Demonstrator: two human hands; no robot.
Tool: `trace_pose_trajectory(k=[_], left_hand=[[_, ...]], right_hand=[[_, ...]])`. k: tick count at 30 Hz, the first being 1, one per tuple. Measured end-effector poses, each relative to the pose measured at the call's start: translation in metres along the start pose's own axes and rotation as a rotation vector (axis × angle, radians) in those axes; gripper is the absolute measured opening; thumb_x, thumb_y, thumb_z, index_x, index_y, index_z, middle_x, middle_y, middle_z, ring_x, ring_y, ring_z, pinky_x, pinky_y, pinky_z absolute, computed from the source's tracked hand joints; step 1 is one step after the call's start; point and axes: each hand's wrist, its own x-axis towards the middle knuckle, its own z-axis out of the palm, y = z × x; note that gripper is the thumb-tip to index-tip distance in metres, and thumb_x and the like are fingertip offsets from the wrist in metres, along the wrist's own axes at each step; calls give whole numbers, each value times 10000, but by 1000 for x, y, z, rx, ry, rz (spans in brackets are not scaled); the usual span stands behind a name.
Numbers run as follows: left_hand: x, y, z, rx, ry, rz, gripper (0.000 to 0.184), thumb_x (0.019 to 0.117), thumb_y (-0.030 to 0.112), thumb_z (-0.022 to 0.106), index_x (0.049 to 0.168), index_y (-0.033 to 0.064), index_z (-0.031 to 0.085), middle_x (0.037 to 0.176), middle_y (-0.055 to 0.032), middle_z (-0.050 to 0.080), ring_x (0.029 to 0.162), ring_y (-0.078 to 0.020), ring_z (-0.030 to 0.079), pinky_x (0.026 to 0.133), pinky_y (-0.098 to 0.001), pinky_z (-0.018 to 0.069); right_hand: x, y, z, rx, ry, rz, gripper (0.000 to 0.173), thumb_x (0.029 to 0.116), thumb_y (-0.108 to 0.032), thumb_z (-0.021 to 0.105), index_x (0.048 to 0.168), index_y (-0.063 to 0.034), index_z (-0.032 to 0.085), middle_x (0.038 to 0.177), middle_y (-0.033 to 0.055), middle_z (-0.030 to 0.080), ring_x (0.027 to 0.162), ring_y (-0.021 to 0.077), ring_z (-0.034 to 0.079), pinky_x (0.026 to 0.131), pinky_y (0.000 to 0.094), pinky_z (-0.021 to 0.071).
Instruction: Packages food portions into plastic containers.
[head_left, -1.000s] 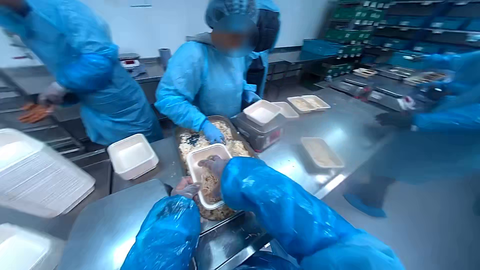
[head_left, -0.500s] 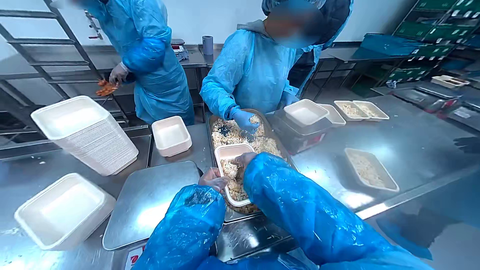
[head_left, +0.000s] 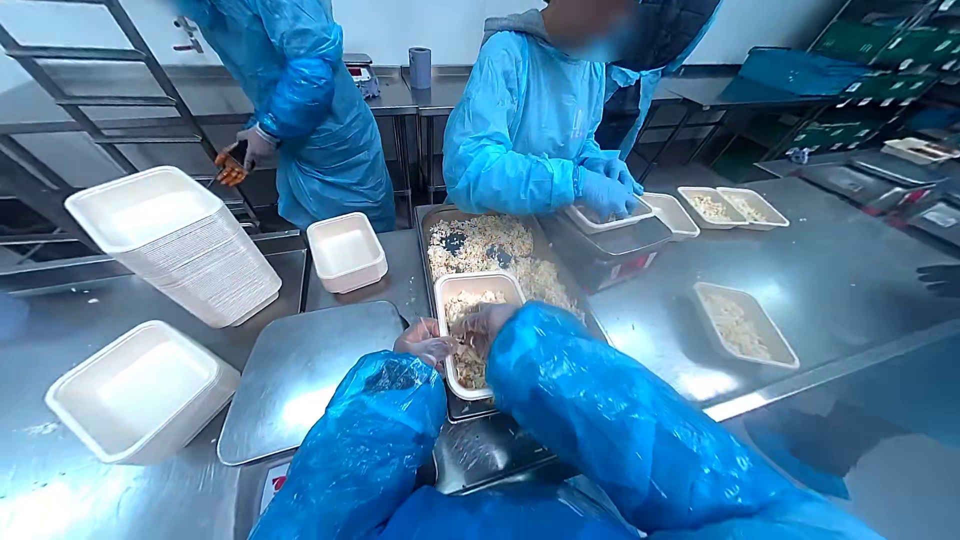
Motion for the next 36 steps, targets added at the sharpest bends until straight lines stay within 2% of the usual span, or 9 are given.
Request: trace_pose_trajectory(k=[4,10,15,18,22,24,27,33,36], left_hand=[[-4,-10,-22,-44,13,55,136,941,-130,578,958,4,561,640,-12,619,515,-43,580,474,-176,472],[-23,-6,-89,-58,256,58,100,970,-96,569,976,3,561,677,-16,635,542,-43,599,499,-182,496],[-47,-5,-150,15,348,56,98,983,-86,552,935,-1,561,641,5,602,515,-15,556,489,-157,461],[-54,-10,-167,13,381,68,74,972,-81,581,1012,-27,550,669,-3,606,538,-18,569,517,-165,481],[-54,-16,-180,33,323,70,86,974,-85,573,1042,-46,540,693,-13,589,592,-38,582,585,-196,504],[-50,-20,-184,2,268,117,144,951,-126,538,910,10,561,605,36,590,529,-5,575,528,-158,488],[-54,-15,-178,-48,309,100,125,954,-129,564,966,-6,546,638,15,612,557,-23,604,555,-169,506],[-55,-9,-173,135,364,63,137,960,-67,616,1058,-37,524,659,2,584,581,-11,575,584,-171,482],[-53,-23,-170,186,411,147,136,964,-53,620,1069,-28,536,659,-29,612,564,-23,573,555,-171,481]], right_hand=[[19,-15,-6,-160,9,-61,398,938,-26,691,1334,-61,671,1334,246,640,1271,406,598,1097,566,447],[57,-80,9,-222,-115,-181,402,978,-49,646,1379,-82,648,1340,214,657,1281,372,608,1117,545,433],[79,-108,28,-38,-77,-382,343,987,-57,663,1328,-29,666,1329,200,660,1277,317,613,1135,483,435],[75,-111,41,-99,-100,-427,228,960,-28,677,1179,-10,740,1132,194,733,1093,309,696,1012,500,517],[73,-124,61,-336,-346,-456,322,1015,-100,623,1308,22,675,1351,248,640,1331,384,567,1166,506,388],[73,-140,61,-470,-433,-292,353,1051,-109,566,1373,25,622,1413,258,589,1380,393,513,1175,509,361],[64,-168,51,-683,-543,-86,350,1076,-71,494,1380,85,569,1473,284,524,1427,411,455,1164,542,341],[62,-155,19,-606,-376,-239,315,1019,-32,580,1319,-5,671,1379,244,619,1339,402,546,1135,555,383],[81,-148,34,-405,-328,-172,353,1066,-67,507,1398,17,594,1422,233,589,1368,358,533,1159,504,384]])
